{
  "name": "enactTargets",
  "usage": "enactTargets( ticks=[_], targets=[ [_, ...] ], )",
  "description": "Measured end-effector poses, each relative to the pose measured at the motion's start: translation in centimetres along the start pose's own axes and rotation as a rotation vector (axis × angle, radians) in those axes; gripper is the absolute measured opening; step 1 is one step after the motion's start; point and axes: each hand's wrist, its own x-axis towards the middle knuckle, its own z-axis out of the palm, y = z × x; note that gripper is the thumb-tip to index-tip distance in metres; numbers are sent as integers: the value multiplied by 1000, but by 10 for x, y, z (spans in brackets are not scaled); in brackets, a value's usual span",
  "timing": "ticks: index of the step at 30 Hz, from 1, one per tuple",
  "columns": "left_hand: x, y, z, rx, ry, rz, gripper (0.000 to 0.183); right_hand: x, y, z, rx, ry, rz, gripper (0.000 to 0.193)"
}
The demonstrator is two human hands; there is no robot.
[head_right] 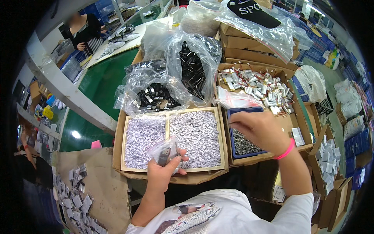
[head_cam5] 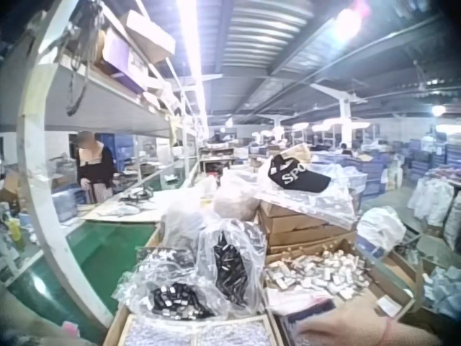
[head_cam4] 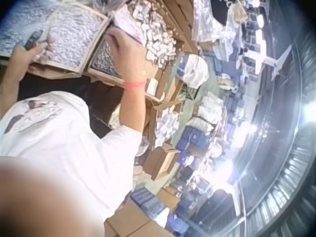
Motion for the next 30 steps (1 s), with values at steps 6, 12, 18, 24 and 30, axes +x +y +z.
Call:
enactTargets(
  ticks=[6, 12, 18, 24, 30],
  targets=[
    [-2, -4, 8, 280, -18, -39, 29, 46, -60, 35, 467, -152, -245, 17],
    [-8, -8, -2, 255, 66, -8, 26, 79, -75, 36, 374, -542, -301, 11],
    [-10, -9, -10, 130, 5, 13, 29, 98, -88, 28, 185, -583, -496, 13],
    [-16, 2, -21, -121, 102, 23, 26, 102, -64, 36, 375, -379, -218, 12],
    [-32, 20, -51, -83, 287, 208, 29, 74, -44, 95, -37, -703, -277, 16]
  ],
)
